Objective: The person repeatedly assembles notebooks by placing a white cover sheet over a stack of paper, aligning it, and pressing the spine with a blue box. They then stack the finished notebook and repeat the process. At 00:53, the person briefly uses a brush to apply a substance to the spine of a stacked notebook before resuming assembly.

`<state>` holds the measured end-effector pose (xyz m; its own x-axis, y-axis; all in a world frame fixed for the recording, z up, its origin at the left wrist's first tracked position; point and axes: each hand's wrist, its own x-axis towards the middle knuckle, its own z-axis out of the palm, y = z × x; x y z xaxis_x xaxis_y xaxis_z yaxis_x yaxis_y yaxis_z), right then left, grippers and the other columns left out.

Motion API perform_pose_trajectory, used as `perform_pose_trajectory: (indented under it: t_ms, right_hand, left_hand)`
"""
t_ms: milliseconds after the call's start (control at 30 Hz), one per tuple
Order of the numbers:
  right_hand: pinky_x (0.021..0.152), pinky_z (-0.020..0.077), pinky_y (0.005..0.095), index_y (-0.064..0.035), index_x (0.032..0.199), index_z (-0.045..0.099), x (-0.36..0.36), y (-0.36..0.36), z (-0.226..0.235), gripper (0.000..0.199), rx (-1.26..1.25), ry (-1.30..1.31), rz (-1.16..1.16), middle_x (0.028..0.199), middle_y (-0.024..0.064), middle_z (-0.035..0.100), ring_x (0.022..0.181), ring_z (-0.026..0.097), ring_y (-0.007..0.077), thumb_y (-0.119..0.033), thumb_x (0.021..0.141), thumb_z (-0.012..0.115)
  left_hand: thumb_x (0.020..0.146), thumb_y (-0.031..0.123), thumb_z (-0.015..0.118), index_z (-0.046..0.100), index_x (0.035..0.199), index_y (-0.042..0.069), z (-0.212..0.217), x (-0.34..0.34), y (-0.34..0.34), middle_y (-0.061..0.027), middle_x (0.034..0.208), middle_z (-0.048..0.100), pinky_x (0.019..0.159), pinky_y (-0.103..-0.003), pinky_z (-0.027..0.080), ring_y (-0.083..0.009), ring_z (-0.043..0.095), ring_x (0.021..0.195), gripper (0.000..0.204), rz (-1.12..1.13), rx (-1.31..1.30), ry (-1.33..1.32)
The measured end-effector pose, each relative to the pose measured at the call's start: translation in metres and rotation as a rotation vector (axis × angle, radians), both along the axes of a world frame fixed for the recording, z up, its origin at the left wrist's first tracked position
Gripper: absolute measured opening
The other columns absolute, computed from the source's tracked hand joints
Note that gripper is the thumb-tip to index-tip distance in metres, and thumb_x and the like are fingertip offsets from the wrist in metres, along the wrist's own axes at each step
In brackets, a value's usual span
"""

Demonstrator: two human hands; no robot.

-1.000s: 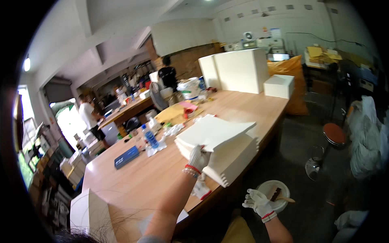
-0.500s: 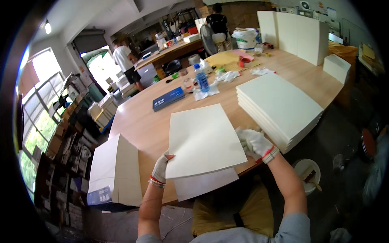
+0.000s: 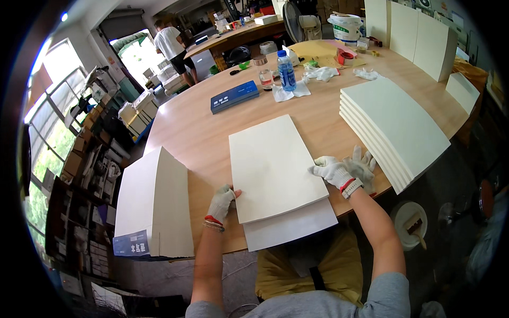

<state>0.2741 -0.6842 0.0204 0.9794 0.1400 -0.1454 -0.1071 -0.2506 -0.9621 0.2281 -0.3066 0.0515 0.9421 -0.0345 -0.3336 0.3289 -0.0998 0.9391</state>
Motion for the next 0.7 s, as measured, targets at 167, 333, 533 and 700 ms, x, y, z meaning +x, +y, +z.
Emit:
perform_pose_trajectory:
  t_ms: [167, 333, 533, 700]
  right_hand:
    - [0.072, 0.0474, 0.023, 0.0038, 0.109, 0.063, -0.003, 0.007, 0.005, 0.042, -0.027, -0.037, 0.03, 0.092, 0.0026, 0.067, 0.08, 0.059, 0.0075, -0.028, 0.084, 0.073]
    - [0.08, 0.0483, 0.027, 0.0041, 0.115, 0.061, -0.008, 0.004, 0.018, 0.049, -0.263, -0.1, 0.051, 0.103, 0.0098, 0.069, 0.092, 0.063, 0.0145, -0.033, 0.085, 0.07]
    - [0.083, 0.0473, 0.0299, -0.0002, 0.115, 0.063, -0.004, 0.001, 0.019, 0.05, -0.291, -0.109, 0.141, 0.102, 0.0115, 0.07, 0.092, 0.064, 0.0188, -0.04, 0.085, 0.068]
    - [0.077, 0.0475, 0.0318, -0.0007, 0.107, 0.064, 0.002, -0.001, -0.002, 0.045, -0.305, -0.234, 0.105, 0.093, 0.011, 0.069, 0.084, 0.063, 0.0189, -0.04, 0.085, 0.066]
  left_hand:
    - [0.084, 0.022, 0.068, 0.057, 0.113, -0.003, -0.014, -0.007, 0.008, -0.0147, 0.094, 0.066, 0.074, -0.04, 0.052, -0.0277, 0.065, 0.085, 0.039, 0.023, 0.645, -0.225]
    - [0.075, 0.018, 0.075, 0.055, 0.122, -0.002, 0.002, -0.11, -0.017, -0.0198, 0.115, 0.06, 0.091, -0.045, 0.044, -0.0367, 0.055, 0.109, 0.055, -0.027, 0.839, -0.502]
    - [0.067, 0.012, 0.08, 0.051, 0.128, -0.003, -0.025, -0.134, -0.024, -0.0228, 0.125, 0.054, 0.101, -0.044, 0.038, -0.038, 0.047, 0.12, 0.069, 0.025, 0.821, -0.601]
    - [0.066, 0.011, 0.08, 0.051, 0.129, -0.002, -0.037, -0.135, -0.019, -0.0231, 0.129, 0.052, 0.102, -0.044, 0.038, -0.0387, 0.046, 0.121, 0.071, 0.028, 0.758, -0.597]
